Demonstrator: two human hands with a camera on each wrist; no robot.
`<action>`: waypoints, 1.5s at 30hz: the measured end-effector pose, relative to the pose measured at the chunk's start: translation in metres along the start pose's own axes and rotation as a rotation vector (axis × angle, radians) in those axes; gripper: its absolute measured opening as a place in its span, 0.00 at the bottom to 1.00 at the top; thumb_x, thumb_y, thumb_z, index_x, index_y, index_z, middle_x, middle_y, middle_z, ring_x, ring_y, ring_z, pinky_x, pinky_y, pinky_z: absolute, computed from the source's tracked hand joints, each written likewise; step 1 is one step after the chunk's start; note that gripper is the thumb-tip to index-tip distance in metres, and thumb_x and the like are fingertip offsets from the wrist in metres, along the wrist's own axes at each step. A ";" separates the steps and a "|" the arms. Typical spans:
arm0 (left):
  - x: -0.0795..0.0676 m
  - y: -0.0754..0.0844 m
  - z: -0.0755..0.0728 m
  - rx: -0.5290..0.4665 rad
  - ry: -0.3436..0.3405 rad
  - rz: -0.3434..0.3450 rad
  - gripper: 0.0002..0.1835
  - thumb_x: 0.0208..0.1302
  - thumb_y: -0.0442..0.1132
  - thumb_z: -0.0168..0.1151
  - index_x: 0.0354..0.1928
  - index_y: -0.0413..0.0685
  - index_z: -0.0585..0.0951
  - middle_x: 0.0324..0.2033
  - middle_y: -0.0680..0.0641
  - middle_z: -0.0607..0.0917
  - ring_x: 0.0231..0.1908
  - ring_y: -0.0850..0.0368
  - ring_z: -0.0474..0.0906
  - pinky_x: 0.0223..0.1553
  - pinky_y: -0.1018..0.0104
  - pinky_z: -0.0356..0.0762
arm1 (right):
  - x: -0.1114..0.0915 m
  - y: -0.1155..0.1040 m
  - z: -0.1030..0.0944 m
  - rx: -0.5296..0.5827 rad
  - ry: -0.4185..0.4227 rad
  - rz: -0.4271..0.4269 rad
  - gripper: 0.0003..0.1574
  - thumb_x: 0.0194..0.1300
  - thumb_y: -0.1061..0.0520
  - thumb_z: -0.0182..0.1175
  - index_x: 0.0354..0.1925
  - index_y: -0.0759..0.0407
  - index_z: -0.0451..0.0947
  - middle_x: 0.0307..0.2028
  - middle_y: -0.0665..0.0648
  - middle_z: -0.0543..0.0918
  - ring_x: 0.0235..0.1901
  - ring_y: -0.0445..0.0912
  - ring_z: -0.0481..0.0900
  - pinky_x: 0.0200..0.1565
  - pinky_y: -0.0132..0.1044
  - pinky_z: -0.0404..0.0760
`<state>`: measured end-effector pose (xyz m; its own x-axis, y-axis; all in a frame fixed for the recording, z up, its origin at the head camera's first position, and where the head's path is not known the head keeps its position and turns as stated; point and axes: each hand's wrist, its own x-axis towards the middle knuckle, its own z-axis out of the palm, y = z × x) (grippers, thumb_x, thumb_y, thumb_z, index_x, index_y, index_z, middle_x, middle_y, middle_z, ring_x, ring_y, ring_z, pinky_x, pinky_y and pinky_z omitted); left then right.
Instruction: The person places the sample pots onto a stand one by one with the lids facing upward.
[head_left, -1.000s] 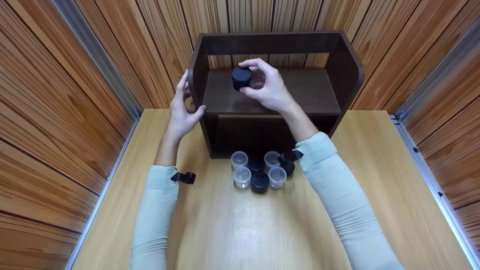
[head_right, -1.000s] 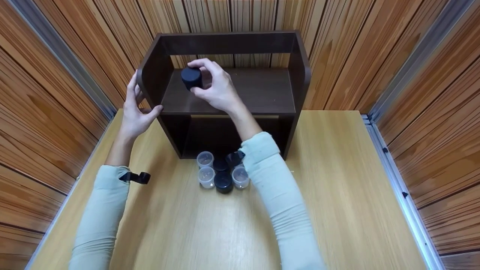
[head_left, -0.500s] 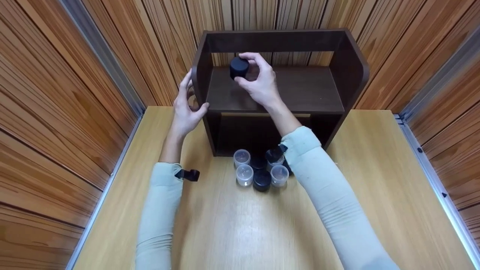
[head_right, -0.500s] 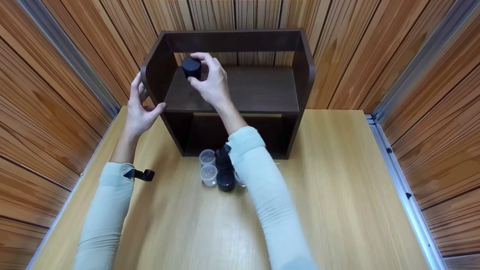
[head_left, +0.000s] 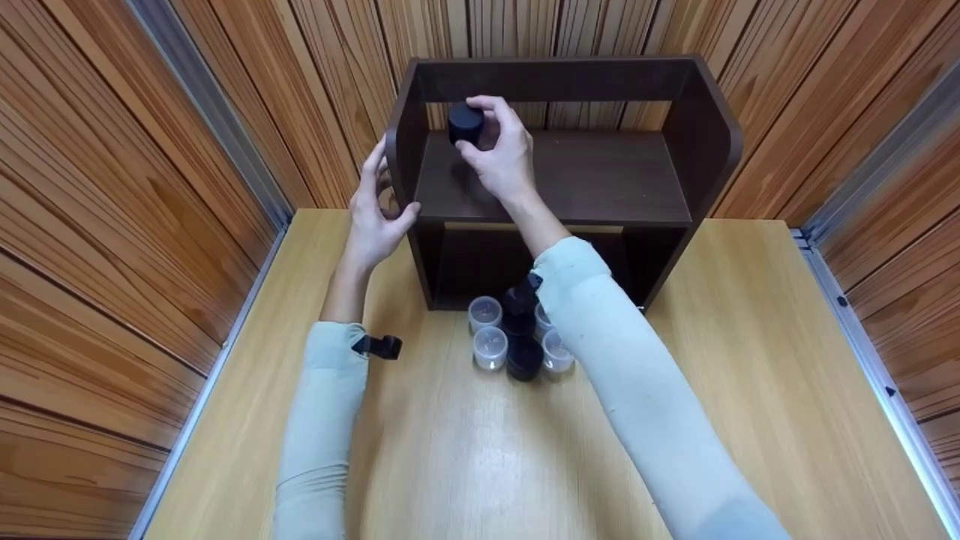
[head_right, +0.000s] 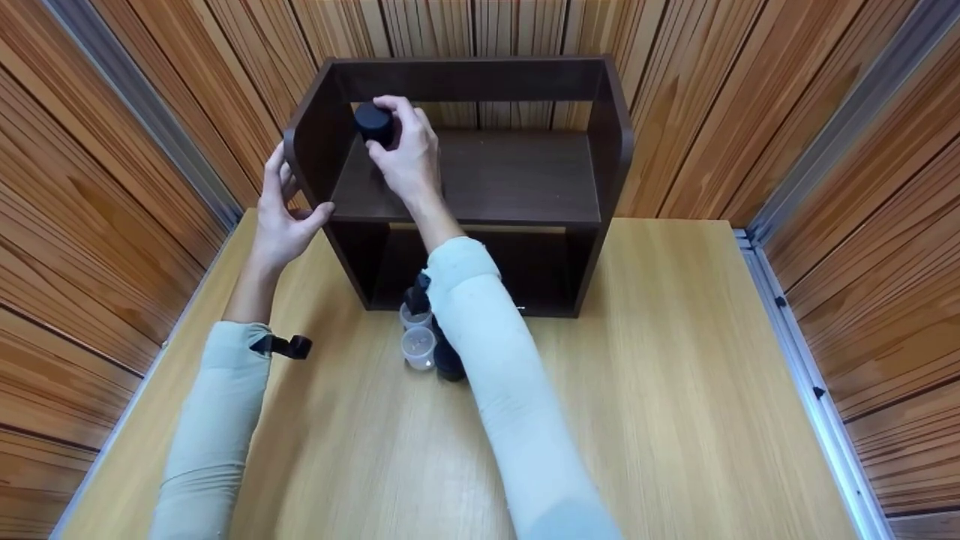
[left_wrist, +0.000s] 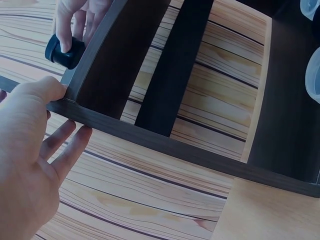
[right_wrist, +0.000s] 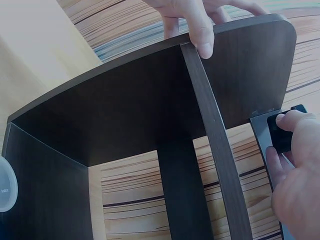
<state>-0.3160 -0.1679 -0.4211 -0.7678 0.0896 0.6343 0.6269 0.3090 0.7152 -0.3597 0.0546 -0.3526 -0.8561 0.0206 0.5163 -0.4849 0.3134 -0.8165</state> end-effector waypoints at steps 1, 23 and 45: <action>0.000 0.000 0.001 -0.003 -0.001 -0.003 0.49 0.67 0.28 0.71 0.87 0.38 0.59 0.78 0.33 0.77 0.63 0.40 0.83 0.35 0.78 0.81 | -0.001 0.000 0.000 -0.007 0.000 -0.003 0.34 0.65 0.67 0.77 0.68 0.58 0.84 0.64 0.62 0.89 0.63 0.51 0.88 0.67 0.36 0.79; -0.007 0.002 -0.004 -0.004 -0.016 -0.033 0.48 0.72 0.30 0.71 0.88 0.43 0.58 0.79 0.36 0.75 0.67 0.41 0.82 0.43 0.78 0.89 | -0.014 0.010 0.009 -0.121 -0.063 0.101 0.35 0.67 0.65 0.78 0.69 0.54 0.84 0.58 0.64 0.82 0.59 0.53 0.83 0.66 0.38 0.83; -0.013 -0.002 -0.005 -0.007 0.000 -0.076 0.47 0.72 0.30 0.69 0.88 0.41 0.58 0.80 0.34 0.75 0.69 0.36 0.82 0.44 0.76 0.89 | -0.009 0.023 0.021 -0.259 -0.141 0.204 0.27 0.67 0.63 0.78 0.61 0.49 0.84 0.56 0.57 0.80 0.58 0.50 0.81 0.71 0.45 0.78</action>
<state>-0.3062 -0.1746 -0.4294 -0.8132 0.0659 0.5782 0.5677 0.3086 0.7632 -0.3671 0.0418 -0.3811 -0.9556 -0.0176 0.2940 -0.2554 0.5470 -0.7972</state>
